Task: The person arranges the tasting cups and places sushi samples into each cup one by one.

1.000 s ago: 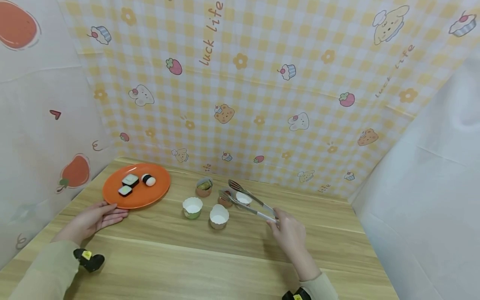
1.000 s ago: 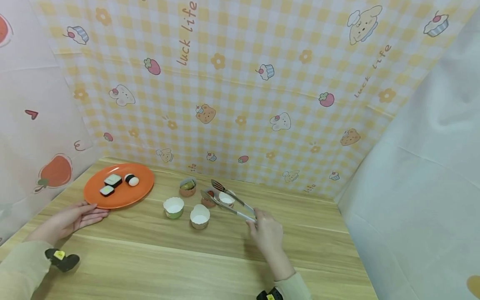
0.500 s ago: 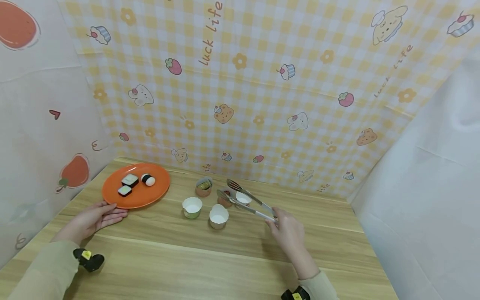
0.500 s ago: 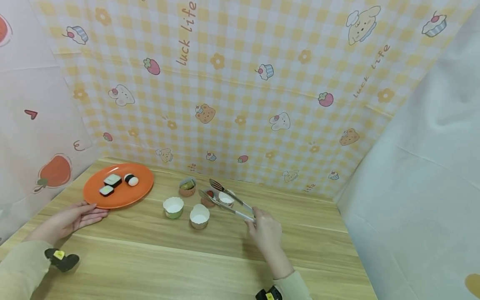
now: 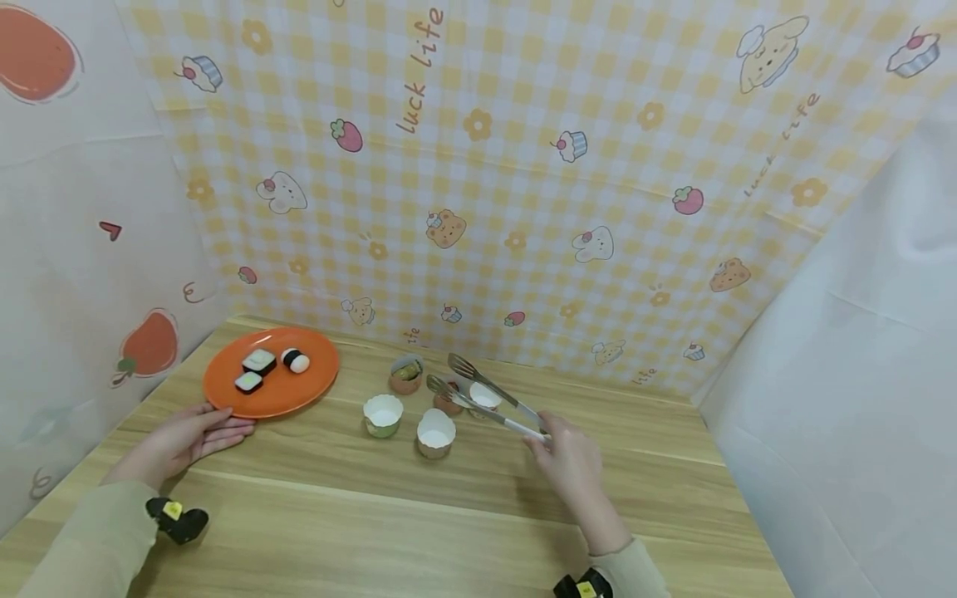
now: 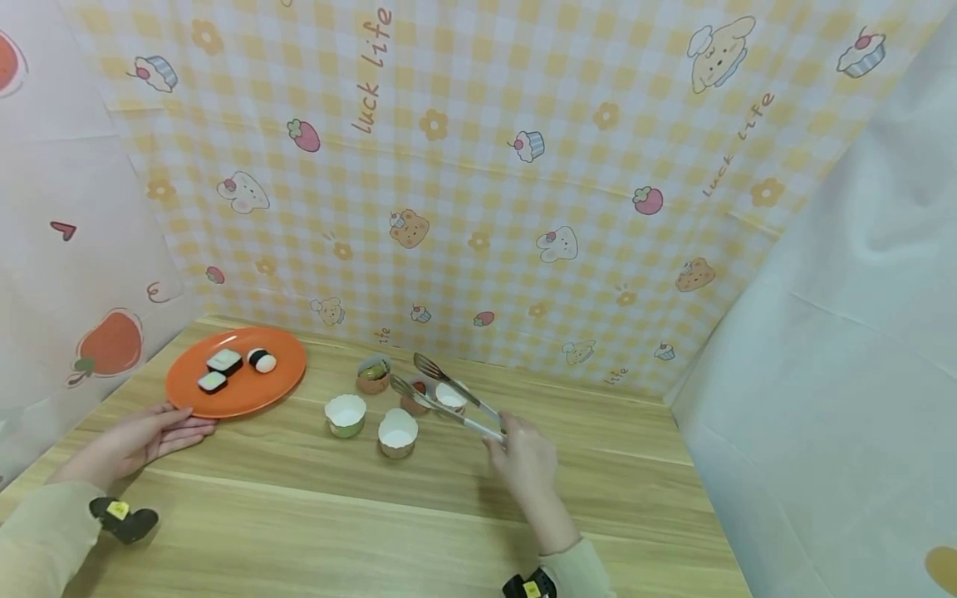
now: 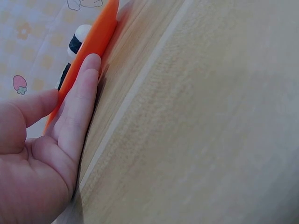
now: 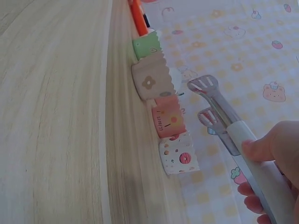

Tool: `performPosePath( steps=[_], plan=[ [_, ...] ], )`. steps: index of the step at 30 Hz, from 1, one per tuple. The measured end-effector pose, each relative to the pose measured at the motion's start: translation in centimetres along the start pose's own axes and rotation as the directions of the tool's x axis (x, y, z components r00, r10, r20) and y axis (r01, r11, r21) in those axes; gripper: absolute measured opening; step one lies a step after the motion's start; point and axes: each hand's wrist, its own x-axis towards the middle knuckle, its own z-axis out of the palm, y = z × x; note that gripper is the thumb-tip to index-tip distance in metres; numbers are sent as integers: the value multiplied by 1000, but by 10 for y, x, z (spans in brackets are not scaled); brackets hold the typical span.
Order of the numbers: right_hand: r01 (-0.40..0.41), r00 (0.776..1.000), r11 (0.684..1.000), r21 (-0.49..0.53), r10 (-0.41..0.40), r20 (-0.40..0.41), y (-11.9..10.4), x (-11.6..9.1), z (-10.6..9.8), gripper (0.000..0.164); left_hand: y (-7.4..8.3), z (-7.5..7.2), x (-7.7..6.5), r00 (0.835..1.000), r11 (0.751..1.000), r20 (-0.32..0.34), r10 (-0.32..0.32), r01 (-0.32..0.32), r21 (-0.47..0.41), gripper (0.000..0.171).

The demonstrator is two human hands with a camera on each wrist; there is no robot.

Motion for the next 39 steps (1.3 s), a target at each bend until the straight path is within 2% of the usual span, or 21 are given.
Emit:
performPosePath(
  steps=[7,13,21,26,32,39],
  plan=[
    [-27,999,1000,10,27,23,-3,1,2,40,-1,0,1,1000,1000,4,6,-6,7,30],
    [1,1000,999,37,-1,22,-7,6,3,40,0,0,1,1000,1000,-5,3,-3,7,32],
    [-35,996,998,55,31,79,-20,17,3,40,1,2,0,1000,1000,-7,1,-1,7,33],
    [8,997,998,63,-13,73,-27,24,4,41,1,1,-1,1000,1000,-1,0,0,8,36],
    [53,996,996,74,-58,72,-32,28,8,44,0,1,0,1000,1000,10,2,-2,-3,31],
    [112,992,987,117,-117,43,-40,32,11,42,-1,-1,1,1000,1000,-8,2,-2,4,28]
  ],
)
